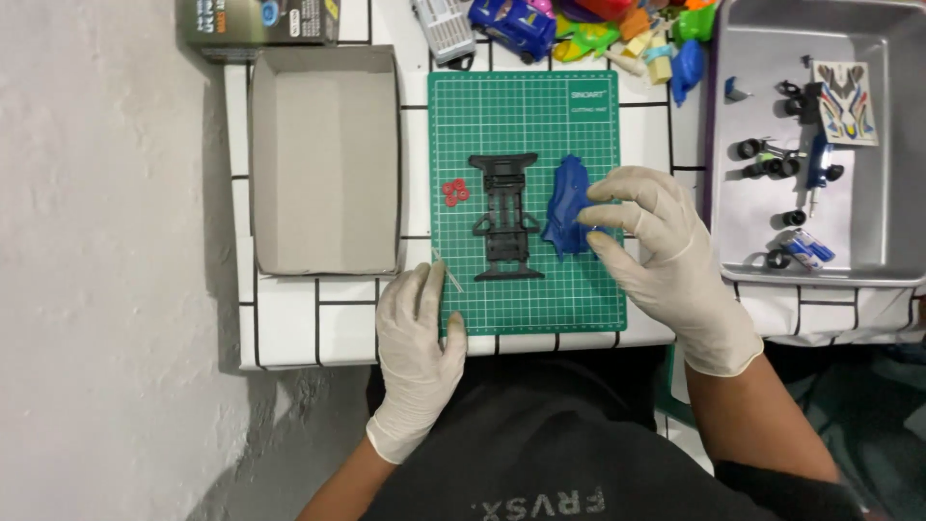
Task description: Assembling a plastic toy car model kit on a cutting mat, including placing parts on the chassis.
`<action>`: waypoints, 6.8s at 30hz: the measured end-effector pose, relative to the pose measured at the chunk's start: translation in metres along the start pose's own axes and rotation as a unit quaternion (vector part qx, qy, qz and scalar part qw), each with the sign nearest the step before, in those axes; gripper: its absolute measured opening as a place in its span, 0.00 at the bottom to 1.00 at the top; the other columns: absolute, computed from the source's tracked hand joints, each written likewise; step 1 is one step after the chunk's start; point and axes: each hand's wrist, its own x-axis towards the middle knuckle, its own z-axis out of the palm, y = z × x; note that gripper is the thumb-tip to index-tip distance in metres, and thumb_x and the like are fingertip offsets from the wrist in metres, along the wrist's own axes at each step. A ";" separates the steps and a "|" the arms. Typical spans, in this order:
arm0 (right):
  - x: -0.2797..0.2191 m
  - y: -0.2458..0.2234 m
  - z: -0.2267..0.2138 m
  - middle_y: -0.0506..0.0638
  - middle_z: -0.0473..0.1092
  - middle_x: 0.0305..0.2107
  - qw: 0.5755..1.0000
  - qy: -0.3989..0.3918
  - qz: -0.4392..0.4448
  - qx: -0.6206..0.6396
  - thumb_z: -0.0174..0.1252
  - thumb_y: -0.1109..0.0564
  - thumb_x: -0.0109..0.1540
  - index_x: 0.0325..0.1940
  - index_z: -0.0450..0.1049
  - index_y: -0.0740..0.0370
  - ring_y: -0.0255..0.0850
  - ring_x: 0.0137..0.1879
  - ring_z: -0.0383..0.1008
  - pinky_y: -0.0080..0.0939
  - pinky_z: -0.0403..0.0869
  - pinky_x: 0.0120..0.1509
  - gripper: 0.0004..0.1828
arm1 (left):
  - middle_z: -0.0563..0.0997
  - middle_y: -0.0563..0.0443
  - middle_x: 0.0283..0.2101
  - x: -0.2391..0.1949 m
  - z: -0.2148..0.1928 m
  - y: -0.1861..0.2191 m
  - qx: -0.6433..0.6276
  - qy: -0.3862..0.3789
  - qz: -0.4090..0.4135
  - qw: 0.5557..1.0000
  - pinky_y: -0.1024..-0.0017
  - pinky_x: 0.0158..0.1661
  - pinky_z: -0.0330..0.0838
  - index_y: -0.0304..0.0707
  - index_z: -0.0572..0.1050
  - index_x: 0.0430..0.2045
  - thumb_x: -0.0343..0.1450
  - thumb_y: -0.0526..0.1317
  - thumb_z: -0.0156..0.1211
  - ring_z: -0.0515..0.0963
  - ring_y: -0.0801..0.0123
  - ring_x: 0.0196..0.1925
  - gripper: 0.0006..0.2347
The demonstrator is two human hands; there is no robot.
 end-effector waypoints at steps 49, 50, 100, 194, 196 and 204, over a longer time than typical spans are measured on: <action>-0.040 0.253 -0.147 0.47 0.76 0.41 0.861 -0.025 0.241 -0.447 0.57 0.52 0.62 0.43 0.84 0.38 0.53 0.47 0.73 0.54 0.61 0.49 0.13 | 0.79 0.49 0.51 0.046 0.056 0.084 -0.247 -0.070 0.223 0.940 0.38 0.67 0.62 0.42 0.73 0.51 0.79 0.43 0.51 0.77 0.52 0.61 0.10; -0.026 0.221 -0.150 0.49 0.76 0.42 0.901 -0.002 0.283 -0.328 0.58 0.57 0.63 0.45 0.84 0.47 0.50 0.47 0.73 0.51 0.66 0.49 0.11 | 0.79 0.50 0.52 0.044 0.054 0.081 -0.251 -0.062 0.217 0.942 0.38 0.67 0.61 0.42 0.73 0.52 0.78 0.42 0.52 0.76 0.53 0.62 0.10; 0.136 0.127 0.123 0.54 0.74 0.36 0.957 -0.144 -0.106 -0.229 0.57 0.59 0.62 0.51 0.81 0.57 0.55 0.42 0.73 0.55 0.72 0.45 0.14 | 0.79 0.48 0.49 0.042 0.044 0.062 -0.304 -0.123 0.197 0.924 0.41 0.65 0.64 0.42 0.70 0.51 0.79 0.46 0.49 0.77 0.47 0.60 0.11; 0.017 0.158 -0.138 0.52 0.80 0.35 0.836 -0.211 0.470 -0.187 0.56 0.60 0.67 0.48 0.81 0.53 0.46 0.25 0.74 0.46 0.72 0.33 0.11 | 0.79 0.50 0.49 0.049 0.050 0.073 -0.278 -0.092 0.173 0.941 0.48 0.60 0.69 0.41 0.74 0.48 0.78 0.43 0.49 0.78 0.53 0.55 0.10; 0.014 0.166 -0.136 0.51 0.80 0.39 0.832 -0.217 0.473 -0.194 0.55 0.60 0.66 0.50 0.81 0.54 0.46 0.26 0.77 0.46 0.74 0.36 0.11 | 0.79 0.50 0.49 0.048 0.050 0.073 -0.276 -0.091 0.172 0.941 0.48 0.61 0.69 0.41 0.74 0.48 0.78 0.43 0.50 0.78 0.53 0.56 0.10; 0.008 0.169 -0.139 0.52 0.78 0.34 0.853 -0.180 0.463 -0.164 0.56 0.59 0.67 0.43 0.81 0.55 0.46 0.27 0.71 0.47 0.69 0.32 0.07 | 0.79 0.50 0.48 0.050 0.047 0.075 -0.279 -0.079 0.177 0.940 0.50 0.59 0.71 0.40 0.73 0.48 0.79 0.43 0.48 0.79 0.53 0.55 0.10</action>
